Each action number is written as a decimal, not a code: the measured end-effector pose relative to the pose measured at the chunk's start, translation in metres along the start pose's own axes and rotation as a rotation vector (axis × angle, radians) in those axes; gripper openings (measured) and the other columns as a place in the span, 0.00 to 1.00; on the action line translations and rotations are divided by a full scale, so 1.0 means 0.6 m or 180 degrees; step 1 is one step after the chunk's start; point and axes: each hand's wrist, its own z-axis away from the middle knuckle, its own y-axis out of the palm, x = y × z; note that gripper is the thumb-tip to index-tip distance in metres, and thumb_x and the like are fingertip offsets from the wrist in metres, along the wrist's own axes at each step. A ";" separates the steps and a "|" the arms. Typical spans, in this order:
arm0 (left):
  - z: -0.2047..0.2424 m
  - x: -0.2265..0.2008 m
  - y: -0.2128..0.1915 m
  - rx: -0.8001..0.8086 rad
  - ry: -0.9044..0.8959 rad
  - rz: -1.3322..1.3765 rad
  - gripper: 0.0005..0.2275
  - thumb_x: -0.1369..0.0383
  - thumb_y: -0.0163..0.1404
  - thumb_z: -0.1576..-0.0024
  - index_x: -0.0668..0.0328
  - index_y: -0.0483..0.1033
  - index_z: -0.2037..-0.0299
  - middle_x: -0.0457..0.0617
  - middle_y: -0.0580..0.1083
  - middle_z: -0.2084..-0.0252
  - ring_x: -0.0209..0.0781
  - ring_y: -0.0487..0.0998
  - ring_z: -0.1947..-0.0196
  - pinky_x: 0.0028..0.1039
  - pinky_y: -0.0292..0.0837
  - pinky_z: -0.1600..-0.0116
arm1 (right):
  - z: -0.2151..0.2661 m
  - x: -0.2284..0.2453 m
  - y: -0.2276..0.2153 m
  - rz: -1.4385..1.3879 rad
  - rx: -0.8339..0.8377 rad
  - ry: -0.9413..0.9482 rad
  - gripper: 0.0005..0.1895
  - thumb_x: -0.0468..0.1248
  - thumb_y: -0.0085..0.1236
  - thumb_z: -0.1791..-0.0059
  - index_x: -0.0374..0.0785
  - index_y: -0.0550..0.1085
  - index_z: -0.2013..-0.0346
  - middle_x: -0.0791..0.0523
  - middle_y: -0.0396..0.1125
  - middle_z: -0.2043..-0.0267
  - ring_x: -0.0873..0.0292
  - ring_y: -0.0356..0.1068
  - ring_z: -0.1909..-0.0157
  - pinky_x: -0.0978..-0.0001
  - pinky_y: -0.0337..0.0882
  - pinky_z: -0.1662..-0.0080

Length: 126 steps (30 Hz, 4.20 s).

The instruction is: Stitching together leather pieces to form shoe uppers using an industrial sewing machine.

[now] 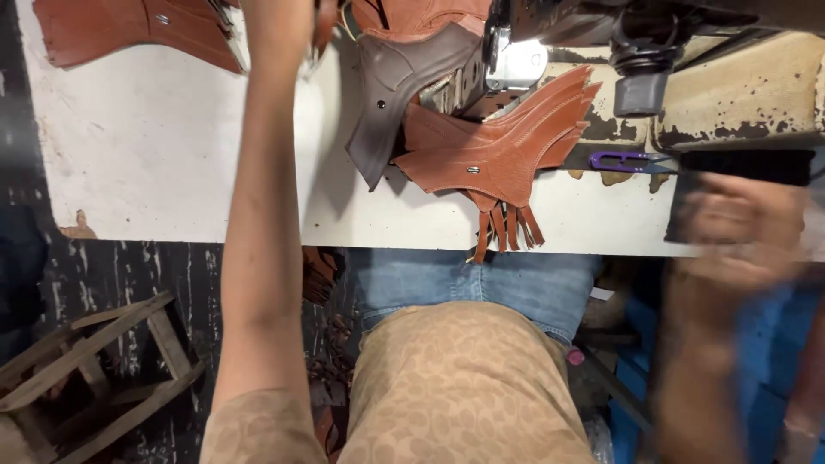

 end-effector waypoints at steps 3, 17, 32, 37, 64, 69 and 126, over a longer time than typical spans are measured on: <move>0.028 -0.007 0.003 0.0281 0.0333 -0.0590 0.39 0.43 0.63 0.48 0.55 0.61 0.33 0.73 0.61 0.36 0.72 0.60 0.35 0.54 0.57 0.34 | -0.031 0.071 0.126 -0.0232 0.0205 0.0556 0.16 0.31 0.60 0.43 0.32 0.71 0.41 0.53 0.68 0.51 0.61 0.70 0.55 0.72 0.73 0.53; -0.027 0.039 0.093 0.1349 0.0245 -0.0494 0.28 0.46 0.58 0.40 0.47 0.69 0.34 0.58 0.65 0.32 0.62 0.60 0.30 0.46 0.52 0.26 | 0.003 0.101 0.217 -0.0538 0.0210 0.0979 0.37 0.35 0.70 0.50 0.35 0.61 0.30 0.54 0.71 0.52 0.62 0.69 0.56 0.70 0.70 0.57; 0.246 -0.275 -0.065 0.0957 -0.1015 0.1965 0.21 0.59 0.59 0.42 0.68 0.73 0.46 0.55 0.77 0.54 0.45 0.77 0.52 0.41 0.73 0.44 | -0.020 0.120 0.182 -0.0950 -0.0174 -0.0394 0.22 0.28 0.57 0.45 0.33 0.63 0.37 0.45 0.71 0.50 0.60 0.73 0.57 0.75 0.73 0.59; 0.136 -0.210 -0.036 0.0357 -0.0993 0.2949 0.28 0.69 0.59 0.37 0.68 0.59 0.30 0.52 0.72 0.39 0.36 0.76 0.40 0.28 0.76 0.37 | -0.154 0.143 0.186 -0.2876 0.0671 0.0985 0.31 0.28 0.55 0.41 0.30 0.55 0.25 0.55 0.71 0.57 0.66 0.71 0.59 0.78 0.71 0.60; -0.125 -0.171 -0.040 0.2951 0.0775 0.1773 0.09 0.73 0.51 0.41 0.59 0.80 0.52 0.41 0.78 0.63 0.28 0.75 0.64 0.23 0.74 0.59 | -0.131 0.198 0.203 -0.3071 0.0482 0.0945 0.14 0.23 0.52 0.40 0.31 0.64 0.41 0.48 0.75 0.57 0.58 0.78 0.55 0.68 0.81 0.53; -0.135 -0.164 -0.031 0.2833 0.0708 0.1634 0.08 0.67 0.53 0.41 0.58 0.79 0.55 0.39 0.77 0.65 0.27 0.77 0.66 0.23 0.74 0.61 | -0.144 0.206 0.198 -0.2893 0.0480 0.1014 0.13 0.24 0.52 0.40 0.29 0.68 0.41 0.50 0.75 0.57 0.61 0.77 0.56 0.69 0.81 0.53; 0.161 -0.280 -0.092 0.0690 -0.1299 0.1619 0.14 0.70 0.51 0.32 0.57 0.75 0.36 0.51 0.77 0.67 0.28 0.72 0.71 0.20 0.70 0.63 | -0.113 0.182 0.173 -0.2131 0.0687 0.0738 0.21 0.26 0.51 0.40 0.32 0.68 0.32 0.58 0.69 0.53 0.70 0.66 0.53 0.80 0.69 0.49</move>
